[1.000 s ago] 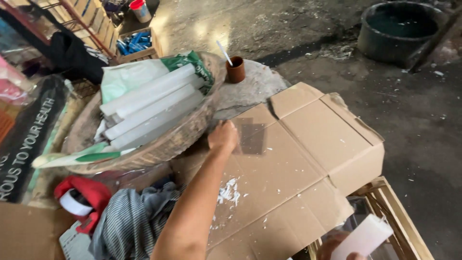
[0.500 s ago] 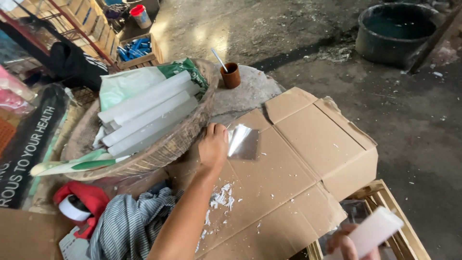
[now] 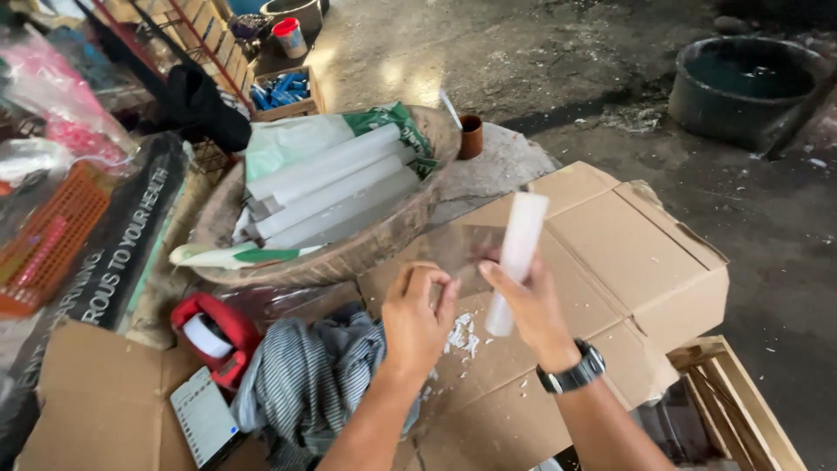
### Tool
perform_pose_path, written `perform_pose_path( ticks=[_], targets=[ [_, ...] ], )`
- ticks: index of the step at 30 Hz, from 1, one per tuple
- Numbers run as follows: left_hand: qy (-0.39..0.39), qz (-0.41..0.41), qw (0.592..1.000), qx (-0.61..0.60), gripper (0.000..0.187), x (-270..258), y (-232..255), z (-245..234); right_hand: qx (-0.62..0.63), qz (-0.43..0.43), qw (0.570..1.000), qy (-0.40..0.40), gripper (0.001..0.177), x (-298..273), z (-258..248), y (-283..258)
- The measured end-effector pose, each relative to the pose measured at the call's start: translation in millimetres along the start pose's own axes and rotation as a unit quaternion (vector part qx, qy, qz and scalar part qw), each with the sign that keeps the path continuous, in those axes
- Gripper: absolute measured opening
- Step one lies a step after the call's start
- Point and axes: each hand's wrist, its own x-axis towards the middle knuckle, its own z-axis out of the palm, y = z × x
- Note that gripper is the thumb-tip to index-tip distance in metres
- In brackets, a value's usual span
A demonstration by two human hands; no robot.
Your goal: Cleaning and inspecting white cylindrical candles by scraping off excess wax with a knife and wiping them with a cloth.
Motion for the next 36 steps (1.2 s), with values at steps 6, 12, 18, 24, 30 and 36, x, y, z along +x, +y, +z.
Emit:
perform_pose_path(
  ticks=[6, 12, 18, 24, 30, 36],
  targets=[
    [-0.029, -0.078, 0.97, -0.227, 0.012, -8.2, -16.4, -68.8, -0.052, -0.044, 0.987, -0.144, 0.037, -6.3, 23.8, 3.3],
    [-0.242, -0.038, 0.833, -0.496, 0.045, 6.1, -27.6, -112.0, -0.238, -0.12, 0.902, -0.339, 0.024, -40.7, 50.8, -55.6],
    [-0.284, -0.099, 0.852, -0.428, 0.023, -7.0, -6.3, -196.9, -0.097, -0.046, 0.948, -0.298, 0.02, -61.4, 44.2, -49.2],
    [-0.248, -0.202, 0.916, -0.242, 0.012, -45.5, -37.2, -153.4, 0.197, 0.202, 0.929, -0.239, 0.048, -71.0, 33.5, 24.0],
    [-0.123, -0.35, 0.759, -0.535, 0.02, -57.9, -11.7, -148.9, 0.112, 0.089, 0.956, -0.256, 0.036, -105.0, 48.1, 26.7],
    [-0.077, -0.409, 0.792, -0.447, 0.015, -48.1, -16.6, -123.5, 0.135, 0.232, 0.936, -0.226, 0.065, -113.6, 46.7, 36.6]
  ],
)
